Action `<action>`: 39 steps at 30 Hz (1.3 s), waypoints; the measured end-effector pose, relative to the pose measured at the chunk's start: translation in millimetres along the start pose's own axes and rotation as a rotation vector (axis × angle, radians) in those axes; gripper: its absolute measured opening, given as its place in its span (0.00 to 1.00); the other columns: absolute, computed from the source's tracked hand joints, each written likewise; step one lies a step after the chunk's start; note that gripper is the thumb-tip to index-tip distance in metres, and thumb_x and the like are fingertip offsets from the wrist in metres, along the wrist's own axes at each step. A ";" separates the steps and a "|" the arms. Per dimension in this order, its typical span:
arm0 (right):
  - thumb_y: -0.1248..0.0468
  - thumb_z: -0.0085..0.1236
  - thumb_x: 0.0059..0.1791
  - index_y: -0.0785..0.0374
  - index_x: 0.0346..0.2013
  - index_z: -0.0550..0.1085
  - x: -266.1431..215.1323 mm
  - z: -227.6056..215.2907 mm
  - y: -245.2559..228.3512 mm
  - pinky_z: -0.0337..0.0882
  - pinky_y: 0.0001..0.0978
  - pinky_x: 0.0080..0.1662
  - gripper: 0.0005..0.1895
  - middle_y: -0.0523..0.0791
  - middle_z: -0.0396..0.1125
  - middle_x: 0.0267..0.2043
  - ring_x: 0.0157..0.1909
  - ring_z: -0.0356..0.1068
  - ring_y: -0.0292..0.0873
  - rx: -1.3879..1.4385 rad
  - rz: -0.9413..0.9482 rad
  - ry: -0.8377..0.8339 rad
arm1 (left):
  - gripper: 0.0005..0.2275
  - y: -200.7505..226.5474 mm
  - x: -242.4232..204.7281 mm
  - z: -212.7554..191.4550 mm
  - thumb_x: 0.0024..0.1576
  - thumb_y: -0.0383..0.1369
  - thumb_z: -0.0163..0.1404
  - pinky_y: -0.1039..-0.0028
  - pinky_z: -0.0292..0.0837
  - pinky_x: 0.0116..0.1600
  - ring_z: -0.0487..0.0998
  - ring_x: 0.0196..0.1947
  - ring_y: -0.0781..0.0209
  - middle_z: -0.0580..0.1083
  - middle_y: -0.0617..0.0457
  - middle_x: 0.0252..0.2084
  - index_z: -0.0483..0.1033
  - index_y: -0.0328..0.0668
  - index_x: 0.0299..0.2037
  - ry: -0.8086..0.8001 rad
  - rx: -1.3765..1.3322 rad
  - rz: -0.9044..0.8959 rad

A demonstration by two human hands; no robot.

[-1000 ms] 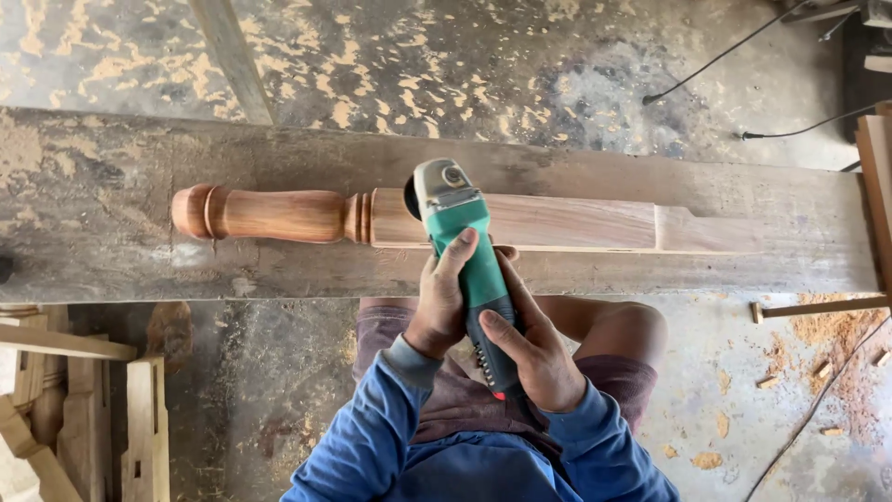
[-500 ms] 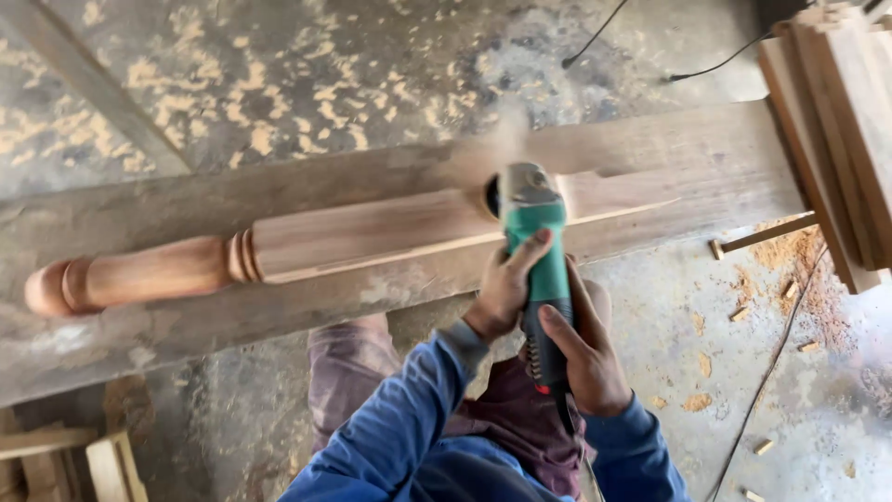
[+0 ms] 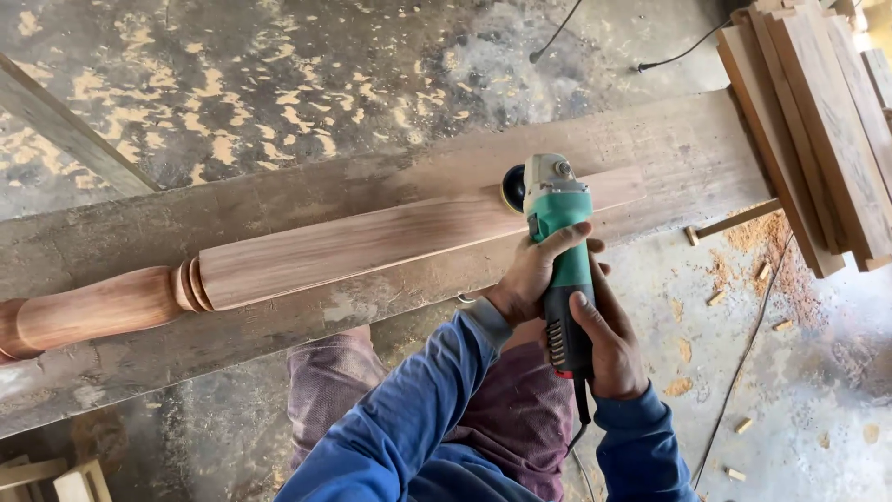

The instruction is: Sanding and shaping a wooden furniture leg using an angle grinder with a sanding disc.

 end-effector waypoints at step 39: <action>0.58 0.46 0.53 0.56 0.78 0.51 -12.4 -8.2 12.4 0.73 0.32 0.30 0.37 0.51 0.71 0.41 0.29 0.73 0.43 -0.001 0.030 0.048 | 0.21 -16.5 -14.5 -4.0 0.58 0.33 0.55 0.59 0.82 0.47 0.82 0.45 0.43 0.75 0.32 0.46 0.66 0.22 0.55 0.035 -0.034 -0.056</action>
Point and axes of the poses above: each hand's wrist, its own x-axis towards the middle knuckle, its own z-axis out of the palm, y = z × x, the point moved 10 cm from there along x, towards the middle knuckle
